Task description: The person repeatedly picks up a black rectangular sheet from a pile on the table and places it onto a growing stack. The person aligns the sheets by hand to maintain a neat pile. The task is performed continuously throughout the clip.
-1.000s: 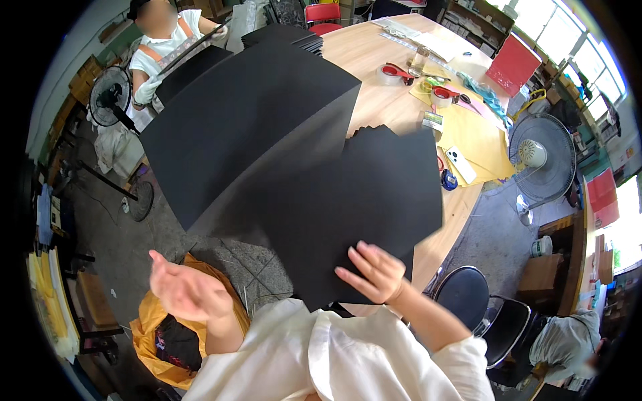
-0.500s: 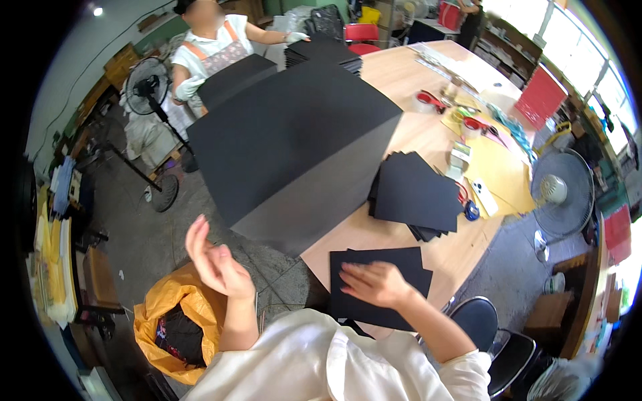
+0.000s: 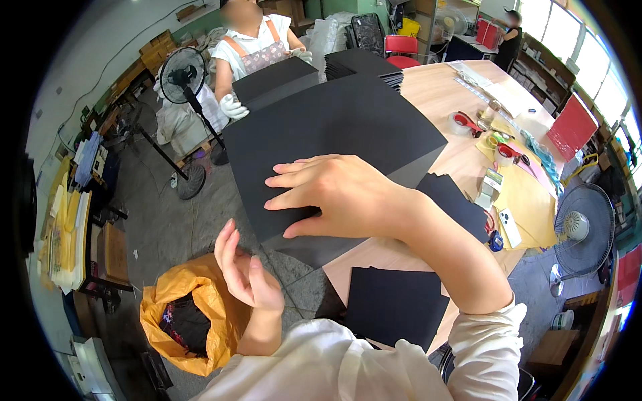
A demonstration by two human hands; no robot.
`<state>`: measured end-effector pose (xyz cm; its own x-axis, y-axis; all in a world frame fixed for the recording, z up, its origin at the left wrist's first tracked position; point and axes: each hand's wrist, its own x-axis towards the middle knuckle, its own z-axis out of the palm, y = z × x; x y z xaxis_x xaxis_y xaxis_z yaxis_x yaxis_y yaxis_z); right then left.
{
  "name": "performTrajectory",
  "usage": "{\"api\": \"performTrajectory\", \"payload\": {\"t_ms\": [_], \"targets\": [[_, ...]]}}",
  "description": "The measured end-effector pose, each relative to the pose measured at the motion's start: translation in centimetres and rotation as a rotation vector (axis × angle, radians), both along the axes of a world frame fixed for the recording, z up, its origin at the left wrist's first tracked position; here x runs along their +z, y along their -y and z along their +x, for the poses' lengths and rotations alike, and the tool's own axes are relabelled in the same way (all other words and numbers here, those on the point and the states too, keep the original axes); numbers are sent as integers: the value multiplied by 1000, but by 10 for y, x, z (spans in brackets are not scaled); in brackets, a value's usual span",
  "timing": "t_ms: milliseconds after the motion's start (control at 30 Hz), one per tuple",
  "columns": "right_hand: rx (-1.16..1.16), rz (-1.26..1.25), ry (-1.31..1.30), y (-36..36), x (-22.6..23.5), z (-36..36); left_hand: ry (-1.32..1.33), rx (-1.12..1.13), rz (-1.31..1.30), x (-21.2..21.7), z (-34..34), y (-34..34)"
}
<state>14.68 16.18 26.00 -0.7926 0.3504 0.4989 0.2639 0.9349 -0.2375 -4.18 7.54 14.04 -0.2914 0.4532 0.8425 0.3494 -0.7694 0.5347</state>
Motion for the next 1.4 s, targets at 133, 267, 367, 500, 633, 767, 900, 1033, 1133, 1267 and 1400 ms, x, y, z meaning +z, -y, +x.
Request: {"api": "performTrajectory", "payload": {"t_ms": [133, 267, 367, 500, 633, 767, 900, 1033, 1133, 1267, 1400], "targets": [[4, -78, -45, -4, -5, 0, -60, -13, 9, -7, 3, -3], [-2, -86, -65, -5, -7, 1, -57, -57, -2, -15, 9, -4], [4, -123, -86, -7, -6, 1, 5, -95, 6, -18, 14, -6], [9, -228, -116, -10, -3, 1, -49, -66, 23, -12, 12, -11], [25, -307, -119, -11, -1, 0, -139, 34, 50, 3, 12, -15], [31, -360, -122, -13, -1, 1, -228, 27, 25, 7, 13, -15], [40, -376, -126, -14, -1, 0, -205, 7, 29, 6, 12, -16], [24, -379, -114, -13, 0, 1, -178, -7, 22, 5, 13, -16], [28, -403, -120, -11, 3, 1, -176, -12, 27, 5, 14, -16], [33, -420, -136, -11, 3, 0, -242, 24, 21, 4, 12, -16], [27, -411, -142, -13, 1, -1, -251, 60, 40, 1, 13, -16]]}}
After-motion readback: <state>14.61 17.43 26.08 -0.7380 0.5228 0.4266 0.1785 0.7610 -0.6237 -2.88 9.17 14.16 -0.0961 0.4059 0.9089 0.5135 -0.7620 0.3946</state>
